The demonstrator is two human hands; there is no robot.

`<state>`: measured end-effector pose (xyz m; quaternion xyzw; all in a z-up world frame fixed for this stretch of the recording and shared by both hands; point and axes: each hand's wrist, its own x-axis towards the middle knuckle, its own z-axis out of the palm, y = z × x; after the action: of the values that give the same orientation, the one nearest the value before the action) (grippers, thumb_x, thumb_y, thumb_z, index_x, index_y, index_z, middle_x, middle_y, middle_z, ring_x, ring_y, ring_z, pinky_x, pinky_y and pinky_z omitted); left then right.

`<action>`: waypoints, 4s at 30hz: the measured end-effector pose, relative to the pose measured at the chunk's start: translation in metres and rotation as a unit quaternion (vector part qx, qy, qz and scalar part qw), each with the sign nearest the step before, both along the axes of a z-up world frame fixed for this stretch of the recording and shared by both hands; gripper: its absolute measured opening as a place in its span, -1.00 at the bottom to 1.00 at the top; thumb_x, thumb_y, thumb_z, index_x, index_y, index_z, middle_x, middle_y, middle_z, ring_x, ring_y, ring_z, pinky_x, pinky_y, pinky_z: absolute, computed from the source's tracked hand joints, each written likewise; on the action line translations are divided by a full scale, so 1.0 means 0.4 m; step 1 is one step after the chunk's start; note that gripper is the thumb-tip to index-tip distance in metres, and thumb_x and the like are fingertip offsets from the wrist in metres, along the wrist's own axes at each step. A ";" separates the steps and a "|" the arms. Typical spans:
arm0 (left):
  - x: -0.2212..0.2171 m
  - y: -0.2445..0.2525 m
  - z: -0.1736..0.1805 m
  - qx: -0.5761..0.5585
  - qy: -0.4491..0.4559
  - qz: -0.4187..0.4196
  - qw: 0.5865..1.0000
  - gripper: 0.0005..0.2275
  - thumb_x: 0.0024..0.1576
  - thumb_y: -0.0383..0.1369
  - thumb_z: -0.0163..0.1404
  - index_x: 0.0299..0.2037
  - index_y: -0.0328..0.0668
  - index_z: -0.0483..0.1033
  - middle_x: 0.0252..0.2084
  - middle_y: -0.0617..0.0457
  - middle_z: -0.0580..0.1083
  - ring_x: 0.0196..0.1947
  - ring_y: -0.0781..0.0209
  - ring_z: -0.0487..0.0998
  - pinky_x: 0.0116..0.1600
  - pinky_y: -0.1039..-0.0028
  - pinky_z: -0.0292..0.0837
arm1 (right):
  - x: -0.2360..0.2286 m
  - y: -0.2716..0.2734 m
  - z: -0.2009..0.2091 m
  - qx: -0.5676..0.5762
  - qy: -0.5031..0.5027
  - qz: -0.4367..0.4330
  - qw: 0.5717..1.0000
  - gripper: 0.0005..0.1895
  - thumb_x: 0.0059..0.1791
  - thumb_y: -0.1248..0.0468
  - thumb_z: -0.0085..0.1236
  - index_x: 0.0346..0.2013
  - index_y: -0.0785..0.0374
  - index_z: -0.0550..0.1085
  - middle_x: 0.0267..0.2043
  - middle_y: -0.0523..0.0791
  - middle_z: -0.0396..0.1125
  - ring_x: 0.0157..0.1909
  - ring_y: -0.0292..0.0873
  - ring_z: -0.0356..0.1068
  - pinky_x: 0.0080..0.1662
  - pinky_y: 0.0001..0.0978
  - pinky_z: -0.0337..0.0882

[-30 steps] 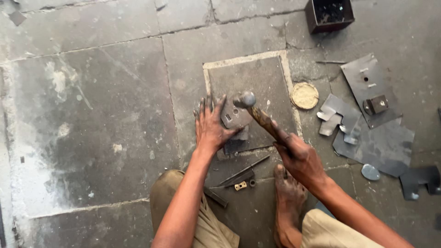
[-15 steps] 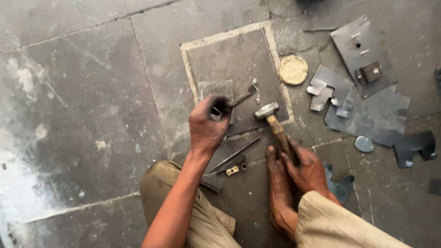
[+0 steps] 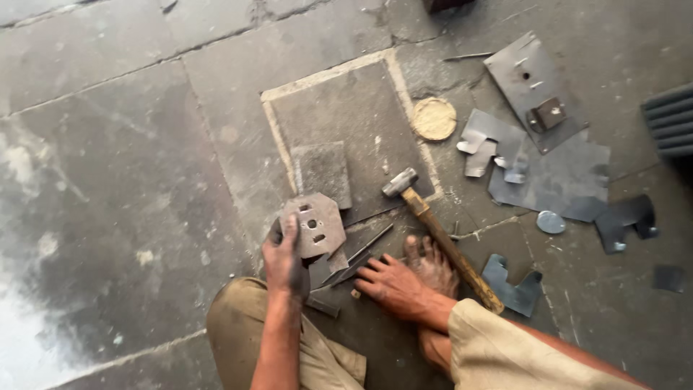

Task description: The person sits on the floor and uses a hammer and metal punch to shape and assemble metal components. They repeatedly position a metal piece on a block, strike it with a hammer, and insert small metal parts into holes.

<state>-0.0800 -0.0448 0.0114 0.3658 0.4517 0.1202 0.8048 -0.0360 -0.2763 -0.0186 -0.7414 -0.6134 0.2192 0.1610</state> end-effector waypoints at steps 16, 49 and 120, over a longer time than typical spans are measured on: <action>0.040 -0.132 -0.030 0.115 0.019 -0.250 0.961 -0.55 0.24 -0.12 -0.01 0.11 -0.44 0.52 -0.06 -0.15 0.60 -0.15 0.19 0.63 -0.04 0.42 0.59 | 0.153 -0.058 0.236 0.150 0.221 -0.426 0.864 -0.80 -0.04 0.40 0.26 -0.12 0.24 0.59 -0.12 -0.09 0.50 -0.09 -0.17 0.53 -0.05 -0.39 0.52; 0.038 -0.173 -0.029 0.105 0.020 -0.213 0.971 -0.55 0.23 -0.20 0.08 0.16 -0.46 0.40 0.04 -0.08 0.52 0.01 0.24 0.55 0.09 0.45 0.48 | 0.178 0.006 0.227 0.097 0.235 -0.384 0.888 -0.80 -0.02 0.29 0.25 -0.10 0.20 0.63 -0.21 -0.12 0.55 -0.23 -0.23 0.53 -0.19 -0.36 0.53; 0.056 -0.230 0.199 0.041 -0.031 -0.149 0.988 -0.50 -0.02 -0.52 0.29 0.13 -0.39 0.40 -0.06 -0.07 0.57 -0.11 0.19 0.61 0.01 0.41 0.58 | 0.458 -0.393 0.096 -0.159 -0.042 -0.470 0.867 -0.63 -0.11 0.21 0.30 -0.03 0.20 0.55 -0.07 0.06 0.43 -0.06 0.20 0.44 -0.03 0.02 0.45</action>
<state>-0.0576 -0.1368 0.0910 0.4578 0.3613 0.0291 0.8118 0.1471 -0.4334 0.0198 -0.9661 -0.1556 0.1806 0.0988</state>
